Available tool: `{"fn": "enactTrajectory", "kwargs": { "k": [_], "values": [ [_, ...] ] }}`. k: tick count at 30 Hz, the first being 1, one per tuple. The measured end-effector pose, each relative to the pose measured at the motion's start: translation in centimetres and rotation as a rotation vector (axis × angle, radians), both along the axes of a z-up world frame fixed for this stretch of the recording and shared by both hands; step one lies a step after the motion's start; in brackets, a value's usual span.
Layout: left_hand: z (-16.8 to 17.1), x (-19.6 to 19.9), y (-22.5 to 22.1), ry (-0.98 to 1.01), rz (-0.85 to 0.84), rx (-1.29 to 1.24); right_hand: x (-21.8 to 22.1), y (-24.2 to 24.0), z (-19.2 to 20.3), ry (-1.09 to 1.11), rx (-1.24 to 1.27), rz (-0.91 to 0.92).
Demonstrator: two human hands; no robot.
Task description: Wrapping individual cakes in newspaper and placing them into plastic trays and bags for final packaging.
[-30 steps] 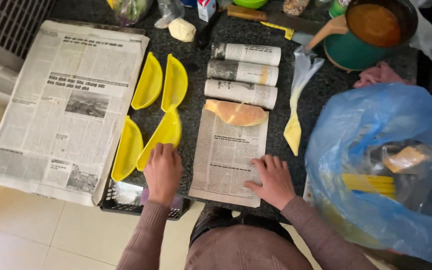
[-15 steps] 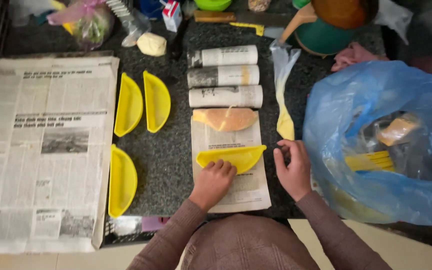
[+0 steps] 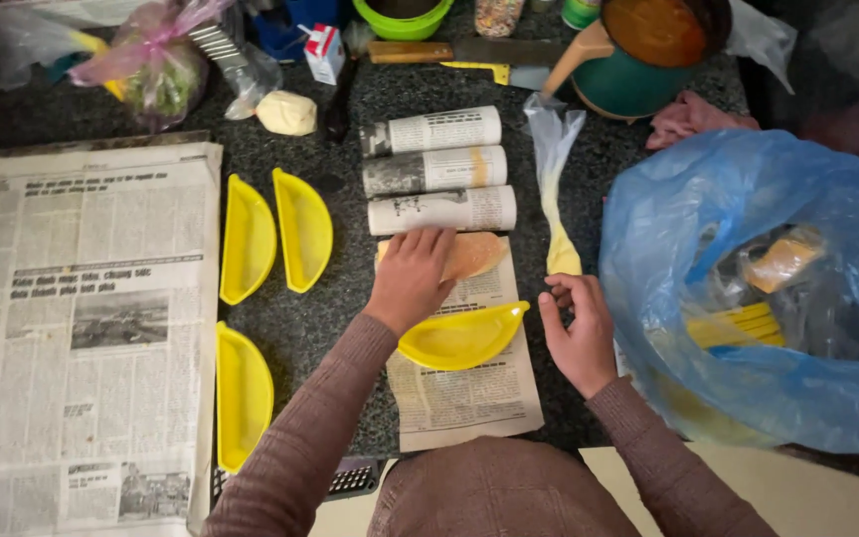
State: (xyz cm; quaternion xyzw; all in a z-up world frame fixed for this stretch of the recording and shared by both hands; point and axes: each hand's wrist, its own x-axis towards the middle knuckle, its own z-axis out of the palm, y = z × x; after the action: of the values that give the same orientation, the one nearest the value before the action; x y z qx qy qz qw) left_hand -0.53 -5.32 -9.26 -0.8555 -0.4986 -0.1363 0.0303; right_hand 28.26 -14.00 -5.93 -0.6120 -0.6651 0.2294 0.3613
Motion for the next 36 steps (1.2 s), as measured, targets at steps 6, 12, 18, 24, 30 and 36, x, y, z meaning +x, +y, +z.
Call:
{"fn": "enactTrajectory", "kwargs": {
  "k": [6, 12, 18, 24, 30, 36],
  "values": [
    [0.5, 0.6, -1.0, 0.073, 0.004, -0.122, -0.2, -0.3, 0.4, 0.015, -0.03, 0.011],
    [0.6, 0.7, -0.7, 0.109, -0.056, -0.14, -0.2, -0.1, -0.6, -0.02, 0.006, 0.004],
    [0.3, 1.1, -0.2, 0.084, -0.088, -0.171, -0.7, -0.1, 0.0, 0.03, -0.008, 0.013],
    [2.1, 1.4, 0.8, 0.034, -0.06, -0.259, -0.1, -0.4, -0.1, 0.081, -0.024, 0.001],
    [6.5, 0.3, 1.0, -0.126, -0.036, -0.411, 0.7, -0.8, -0.3, 0.1, -0.05, -0.005],
    [14.4, 0.3, -3.6, -0.397, -0.094, -0.685, 1.6, -0.9, -1.7, 0.101, -0.009, -0.021]
  ]
}}
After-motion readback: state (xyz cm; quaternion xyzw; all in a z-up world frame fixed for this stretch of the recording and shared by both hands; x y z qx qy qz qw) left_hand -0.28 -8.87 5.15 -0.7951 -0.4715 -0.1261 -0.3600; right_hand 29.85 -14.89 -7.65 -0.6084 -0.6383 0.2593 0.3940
